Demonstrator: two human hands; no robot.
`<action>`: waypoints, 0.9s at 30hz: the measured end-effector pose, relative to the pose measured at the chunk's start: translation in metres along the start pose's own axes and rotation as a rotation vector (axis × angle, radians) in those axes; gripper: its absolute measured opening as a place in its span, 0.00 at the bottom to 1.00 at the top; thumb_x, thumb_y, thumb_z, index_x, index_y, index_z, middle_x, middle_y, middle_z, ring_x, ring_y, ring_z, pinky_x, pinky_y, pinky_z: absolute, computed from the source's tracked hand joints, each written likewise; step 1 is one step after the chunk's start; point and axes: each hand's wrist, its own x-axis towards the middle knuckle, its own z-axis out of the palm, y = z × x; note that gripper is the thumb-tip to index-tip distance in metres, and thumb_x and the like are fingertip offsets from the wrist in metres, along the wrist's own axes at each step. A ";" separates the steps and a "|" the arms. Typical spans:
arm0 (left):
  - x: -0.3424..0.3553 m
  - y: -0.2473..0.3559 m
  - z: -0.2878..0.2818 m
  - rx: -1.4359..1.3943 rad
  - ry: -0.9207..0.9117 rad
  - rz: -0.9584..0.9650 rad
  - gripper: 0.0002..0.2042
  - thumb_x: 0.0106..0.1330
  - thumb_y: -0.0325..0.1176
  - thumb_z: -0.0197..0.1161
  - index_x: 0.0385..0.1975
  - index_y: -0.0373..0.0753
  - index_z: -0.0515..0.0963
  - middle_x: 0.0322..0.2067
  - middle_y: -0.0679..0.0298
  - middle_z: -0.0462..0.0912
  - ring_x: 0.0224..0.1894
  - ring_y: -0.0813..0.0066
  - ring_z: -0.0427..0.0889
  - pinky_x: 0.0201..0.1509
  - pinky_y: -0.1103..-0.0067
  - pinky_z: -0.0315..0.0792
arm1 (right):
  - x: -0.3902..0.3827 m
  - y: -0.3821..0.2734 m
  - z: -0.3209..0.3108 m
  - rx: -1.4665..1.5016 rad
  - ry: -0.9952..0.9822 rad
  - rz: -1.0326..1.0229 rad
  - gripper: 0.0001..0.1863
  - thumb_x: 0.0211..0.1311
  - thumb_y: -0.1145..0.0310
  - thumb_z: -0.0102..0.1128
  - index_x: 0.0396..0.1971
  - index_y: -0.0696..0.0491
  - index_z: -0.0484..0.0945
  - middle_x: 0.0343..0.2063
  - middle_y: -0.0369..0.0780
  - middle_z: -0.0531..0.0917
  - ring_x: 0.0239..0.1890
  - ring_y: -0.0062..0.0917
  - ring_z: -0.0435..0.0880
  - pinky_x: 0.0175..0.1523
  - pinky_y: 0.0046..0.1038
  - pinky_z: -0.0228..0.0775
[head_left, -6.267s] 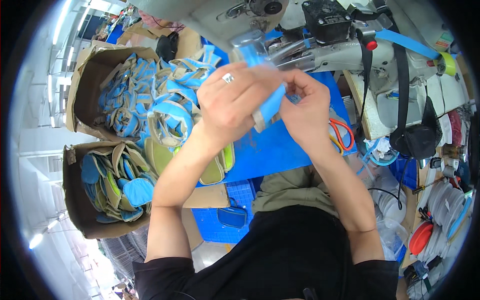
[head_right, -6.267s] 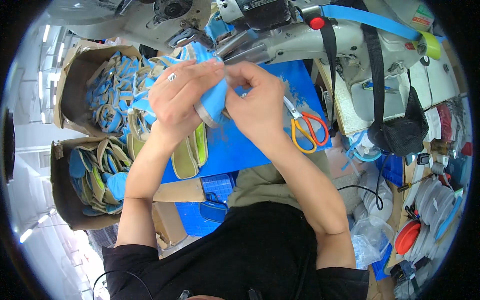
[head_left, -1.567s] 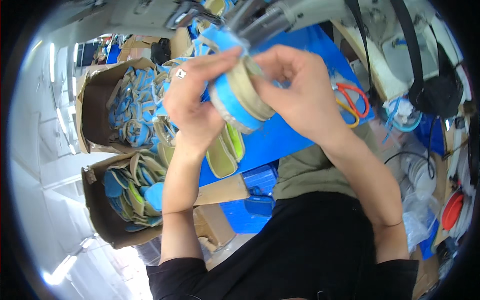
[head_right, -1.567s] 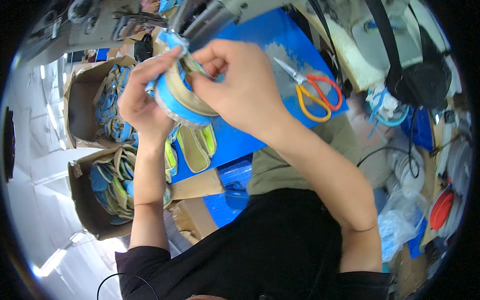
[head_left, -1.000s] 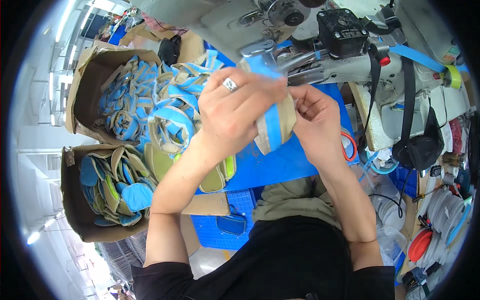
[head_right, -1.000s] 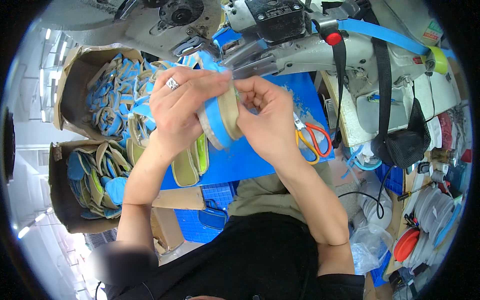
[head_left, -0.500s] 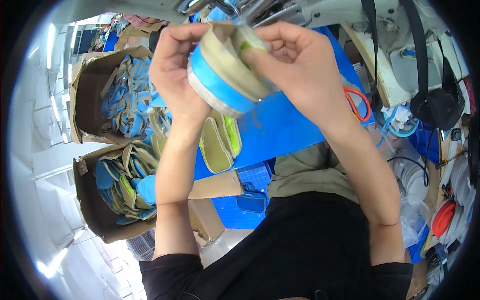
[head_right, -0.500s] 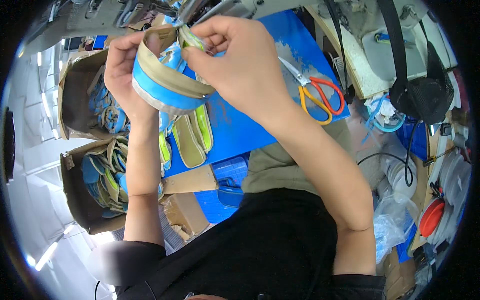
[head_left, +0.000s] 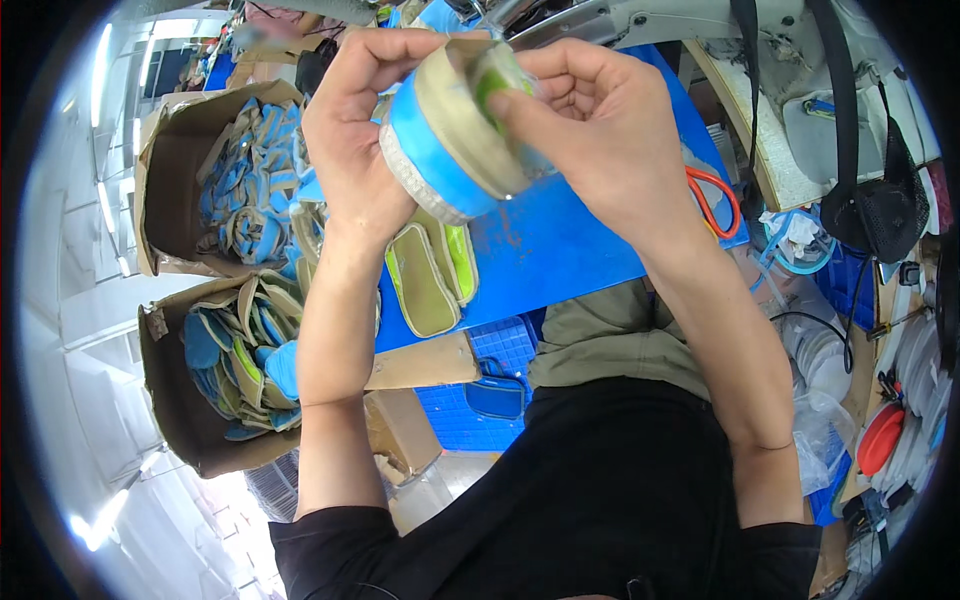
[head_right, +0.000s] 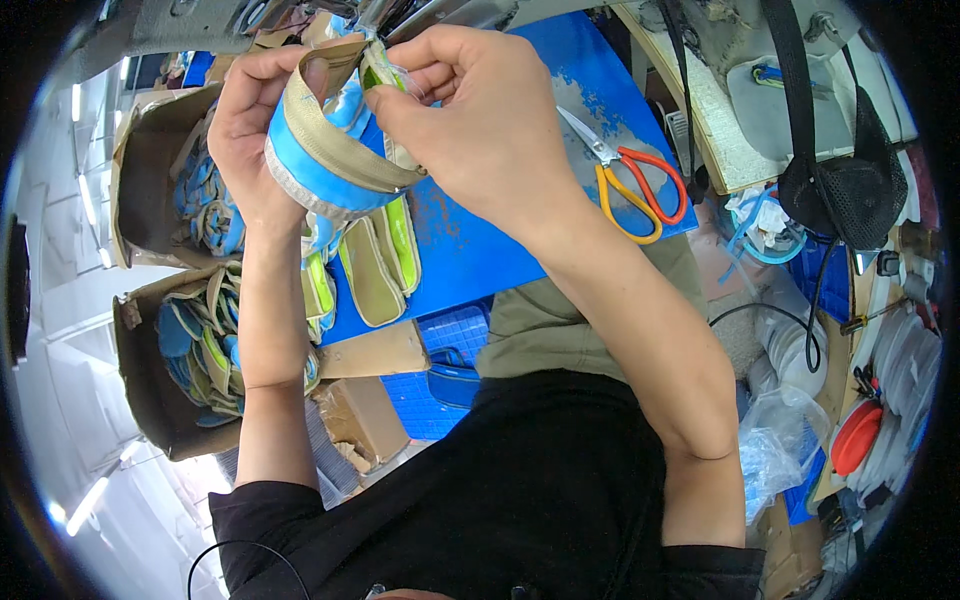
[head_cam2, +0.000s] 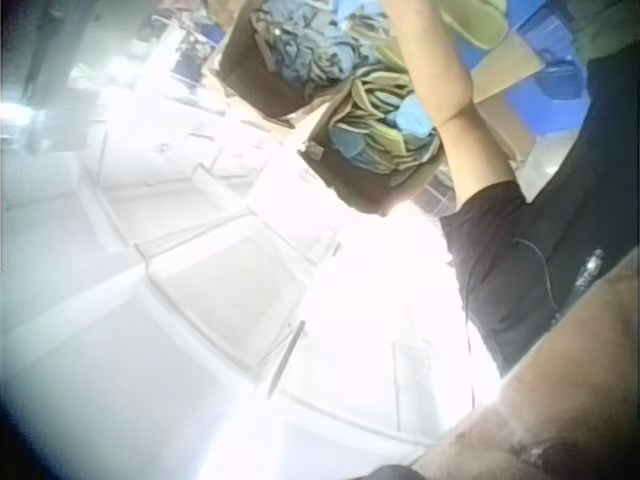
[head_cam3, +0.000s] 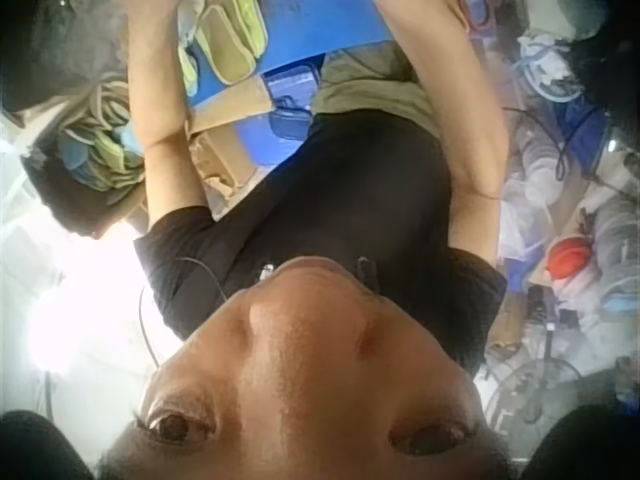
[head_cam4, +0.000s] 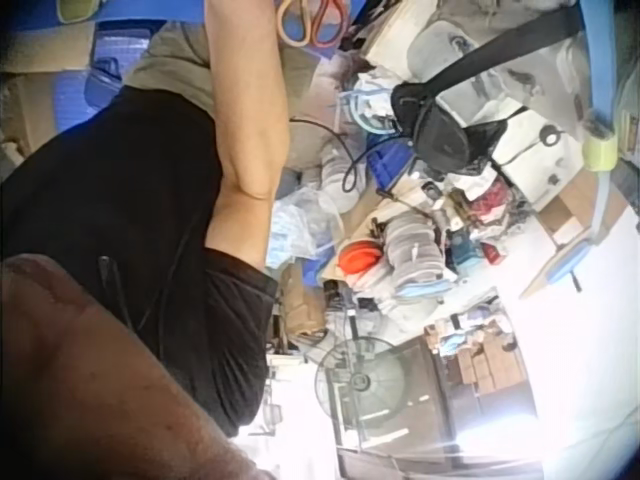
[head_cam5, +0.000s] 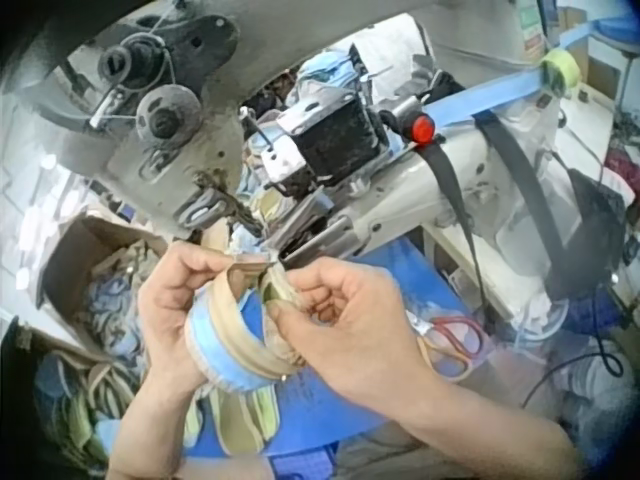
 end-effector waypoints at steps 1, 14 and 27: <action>0.000 0.000 0.000 0.005 -0.010 0.007 0.13 0.65 0.26 0.73 0.46 0.33 0.78 0.44 0.59 0.89 0.47 0.76 0.85 0.56 0.79 0.76 | -0.001 -0.003 0.001 0.022 -0.001 0.017 0.13 0.57 0.73 0.74 0.40 0.63 0.86 0.28 0.39 0.88 0.30 0.16 0.85 0.35 0.21 0.76; 0.004 -0.012 0.003 0.299 0.002 0.322 0.12 0.56 0.28 0.76 0.38 0.38 0.84 0.41 0.62 0.91 0.43 0.70 0.89 0.52 0.76 0.78 | -0.002 -0.001 0.000 0.032 0.000 -0.010 0.10 0.58 0.76 0.69 0.39 0.61 0.86 0.28 0.38 0.88 0.30 0.15 0.84 0.35 0.21 0.75; 0.001 -0.004 0.003 0.775 0.004 0.639 0.08 0.53 0.29 0.70 0.33 0.42 0.84 0.41 0.67 0.91 0.40 0.70 0.88 0.50 0.73 0.73 | -0.002 -0.014 -0.001 -0.118 0.004 0.029 0.09 0.60 0.78 0.66 0.40 0.62 0.85 0.31 0.36 0.88 0.34 0.14 0.83 0.41 0.20 0.75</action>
